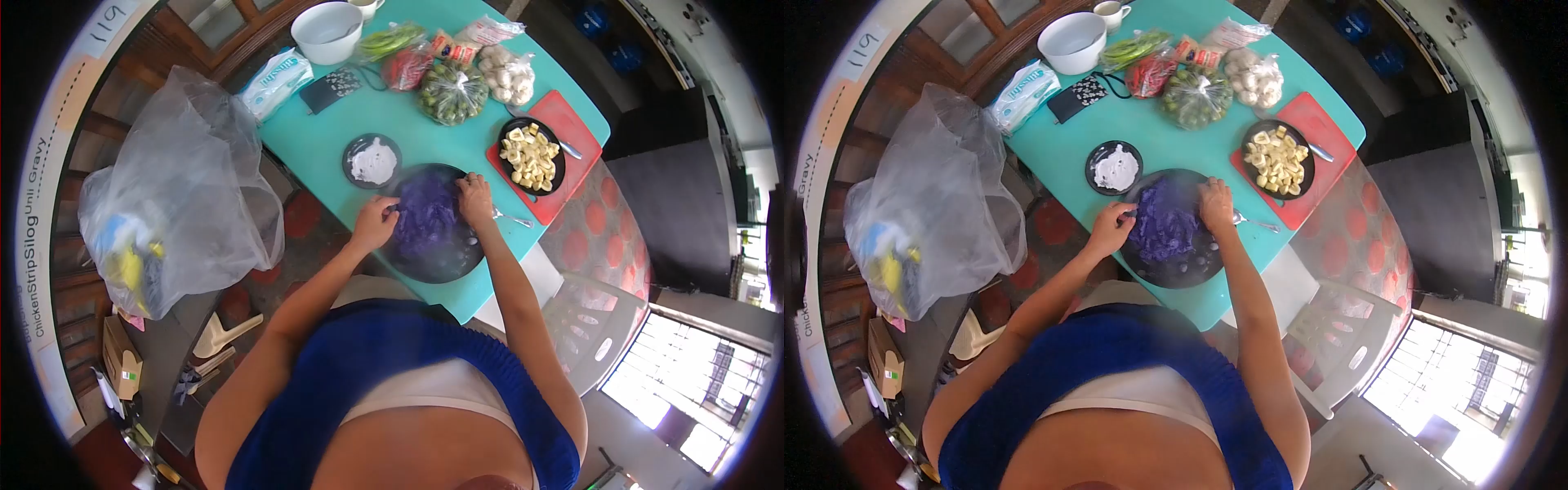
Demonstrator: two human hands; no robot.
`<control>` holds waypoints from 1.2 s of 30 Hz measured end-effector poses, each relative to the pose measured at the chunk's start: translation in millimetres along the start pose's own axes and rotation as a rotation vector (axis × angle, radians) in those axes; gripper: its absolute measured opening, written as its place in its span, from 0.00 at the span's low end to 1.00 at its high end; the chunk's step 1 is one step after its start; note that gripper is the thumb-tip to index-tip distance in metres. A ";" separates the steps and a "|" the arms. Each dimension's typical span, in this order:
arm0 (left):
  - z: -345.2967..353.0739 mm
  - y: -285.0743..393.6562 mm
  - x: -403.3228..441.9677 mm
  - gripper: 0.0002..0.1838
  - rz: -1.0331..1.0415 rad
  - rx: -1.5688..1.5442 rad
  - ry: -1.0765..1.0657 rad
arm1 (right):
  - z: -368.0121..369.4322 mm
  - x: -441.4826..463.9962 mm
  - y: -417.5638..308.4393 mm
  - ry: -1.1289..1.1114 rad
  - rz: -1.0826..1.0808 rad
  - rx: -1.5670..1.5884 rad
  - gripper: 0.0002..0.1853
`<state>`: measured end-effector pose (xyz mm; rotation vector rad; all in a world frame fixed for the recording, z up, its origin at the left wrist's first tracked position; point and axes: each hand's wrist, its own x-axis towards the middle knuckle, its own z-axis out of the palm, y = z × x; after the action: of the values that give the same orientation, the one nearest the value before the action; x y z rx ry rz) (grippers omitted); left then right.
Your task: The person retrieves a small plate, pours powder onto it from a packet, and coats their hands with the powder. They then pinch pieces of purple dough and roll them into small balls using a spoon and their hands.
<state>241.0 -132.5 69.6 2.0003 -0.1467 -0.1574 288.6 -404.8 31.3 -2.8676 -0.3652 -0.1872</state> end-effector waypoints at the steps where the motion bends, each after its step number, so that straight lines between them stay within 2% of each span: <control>1: -0.5 -0.6 -0.1 0.16 -0.009 -0.013 -0.009 | -0.4 3.1 -1.1 -0.003 -0.009 0.001 0.13; 4: -0.3 -3.8 3.6 0.15 -0.061 -0.058 -0.001 | -9.4 6.4 -1.4 -0.002 0.094 -0.020 0.14; 6: 5.9 -13.0 12.2 0.14 -0.093 -0.098 0.013 | -25.6 6.8 -9.7 0.028 0.206 0.221 0.14; 8: 21.3 -29.8 25.6 0.15 -0.311 -0.601 -0.049 | -43.8 8.4 -35.9 0.024 0.126 0.345 0.15; 9: 20.3 -21.5 28.5 0.15 -0.313 -0.601 -0.037 | -53.4 8.6 -53.7 0.023 0.057 0.468 0.15; 11: 14.3 3.0 34.0 0.21 -0.566 -1.147 -0.086 | -71.8 8.5 -98.3 -0.056 -0.067 0.565 0.14; 12: 14.4 3.2 35.9 0.26 -0.576 -1.238 -0.153 | -65.9 8.7 -115.0 -0.056 -0.135 0.571 0.16; 13: 13.7 1.0 38.1 0.26 -0.573 -1.239 -0.152 | -59.0 9.3 -130.1 -0.054 -0.202 0.576 0.18; 15: 10.9 -4.2 43.0 0.25 -0.666 -1.579 -0.263 | -45.1 5.4 -158.0 -0.026 -0.194 0.500 0.19; 17: -2.6 -11.7 44.3 0.22 -0.714 -1.615 -0.237 | -42.5 3.1 -182.2 0.003 -0.187 0.428 0.21; 19: -7.3 -50.4 42.7 0.28 -0.535 -1.640 -0.216 | -46.5 2.0 -200.7 0.117 -0.320 0.322 0.22; 21: -19.1 -74.8 41.4 0.29 -0.512 -1.697 -0.209 | -35.5 16.0 -201.7 0.112 -0.337 0.443 0.21; 23: -35.0 -72.3 38.6 0.33 -0.616 -1.459 0.178 | -23.5 37.1 -192.4 0.159 -0.113 0.707 0.22; 25: -46.2 -75.5 38.8 0.36 -0.630 -1.478 0.204 | -20.5 50.6 -191.5 0.151 -0.087 0.623 0.21; 27: -48.1 -74.9 42.1 0.36 -0.677 -1.432 0.281 | -18.3 55.4 -198.2 -0.041 -0.115 0.701 0.21; 28: -46.6 -80.0 40.5 0.40 -0.554 -1.389 0.213 | -13.0 53.6 -203.3 -0.065 -0.192 0.701 0.20; 29: -48.8 -67.2 40.8 0.40 -0.556 -1.391 0.214 | -7.4 50.0 -208.7 -0.068 -0.191 0.701 0.20; 32: -47.8 -41.7 46.5 0.41 -0.528 -1.515 0.216 | 11.5 47.7 -211.6 0.106 -0.169 0.784 0.17; 33: -49.5 -37.3 46.8 0.42 -0.528 -1.540 0.146 | 17.7 53.1 -206.1 0.103 -0.173 0.785 0.17; 35: -46.9 -40.4 45.6 0.42 -0.534 -1.562 0.075 | 18.6 65.7 -197.2 -0.085 0.203 1.077 0.14; 36: -44.7 -43.6 47.0 0.43 -0.579 -1.391 0.162 | 12.2 73.8 -189.4 -0.032 0.176 0.918 0.12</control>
<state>296.6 -82.5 46.6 0.6058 0.5303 -0.3420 311.1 -206.8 73.5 -1.9779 -0.1392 0.0559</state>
